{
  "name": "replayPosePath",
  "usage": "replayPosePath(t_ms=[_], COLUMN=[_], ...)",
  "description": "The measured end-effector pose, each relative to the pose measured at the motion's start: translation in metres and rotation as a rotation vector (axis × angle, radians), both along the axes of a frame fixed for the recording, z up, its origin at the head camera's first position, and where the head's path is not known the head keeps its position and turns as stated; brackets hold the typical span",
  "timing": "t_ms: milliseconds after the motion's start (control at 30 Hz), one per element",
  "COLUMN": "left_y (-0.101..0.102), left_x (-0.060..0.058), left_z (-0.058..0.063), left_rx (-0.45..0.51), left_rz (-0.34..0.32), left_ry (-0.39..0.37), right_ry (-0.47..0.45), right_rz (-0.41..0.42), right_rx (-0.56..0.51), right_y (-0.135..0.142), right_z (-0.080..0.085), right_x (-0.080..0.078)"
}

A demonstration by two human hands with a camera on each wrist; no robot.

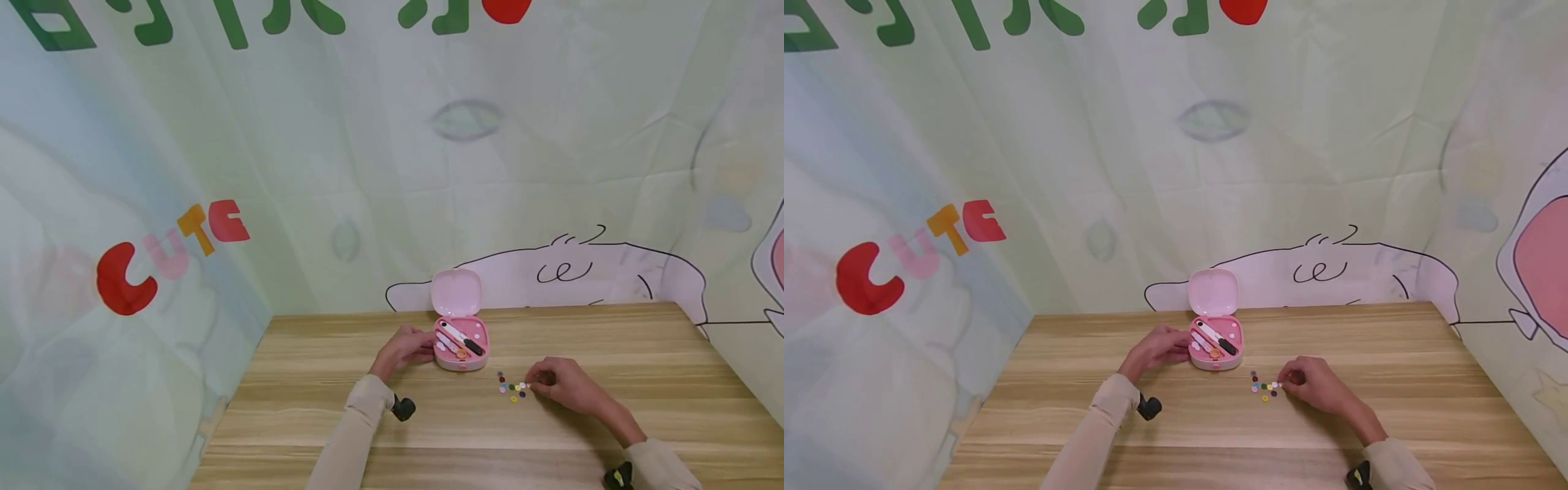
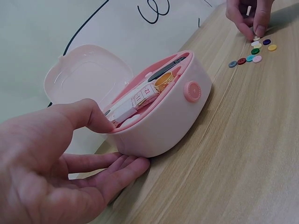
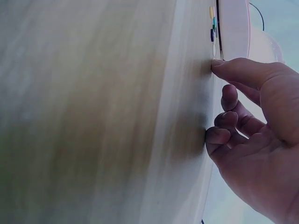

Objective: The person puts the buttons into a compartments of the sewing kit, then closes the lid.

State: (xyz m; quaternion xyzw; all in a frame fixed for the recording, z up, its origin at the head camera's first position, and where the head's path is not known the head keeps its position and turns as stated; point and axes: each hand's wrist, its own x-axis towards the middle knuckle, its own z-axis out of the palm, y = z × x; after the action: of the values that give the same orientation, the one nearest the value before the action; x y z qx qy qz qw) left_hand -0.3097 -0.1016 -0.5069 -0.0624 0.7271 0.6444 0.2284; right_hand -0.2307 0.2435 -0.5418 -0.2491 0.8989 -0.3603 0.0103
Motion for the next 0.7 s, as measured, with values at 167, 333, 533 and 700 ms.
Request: replayPosePath(t_ms=[167,333,533,700], left_y=[-0.0005,-0.0004,-0.0003,-0.0007], left_x=[-0.0004,0.0001,0.0000,-0.0001], left_z=[-0.0008,-0.0006,-0.0019,-0.0013], left_rx=[-0.001,0.005,0.006,0.006], left_rz=[-0.006,-0.007,-0.010,-0.009], left_ry=[0.002,-0.003,0.000,0.004], right_ry=[-0.022,-0.027,-0.043,-0.060], right_rz=[-0.017,-0.022,-0.036,-0.049], right_rx=[0.005,-0.009,-0.021,-0.042], right_y=[-0.0003,-0.0009,-0.0009,-0.0012], right_z=[-0.0004,-0.0004,0.0002,0.0001], right_x=[-0.0011,-0.0013,-0.0019,-0.0060])
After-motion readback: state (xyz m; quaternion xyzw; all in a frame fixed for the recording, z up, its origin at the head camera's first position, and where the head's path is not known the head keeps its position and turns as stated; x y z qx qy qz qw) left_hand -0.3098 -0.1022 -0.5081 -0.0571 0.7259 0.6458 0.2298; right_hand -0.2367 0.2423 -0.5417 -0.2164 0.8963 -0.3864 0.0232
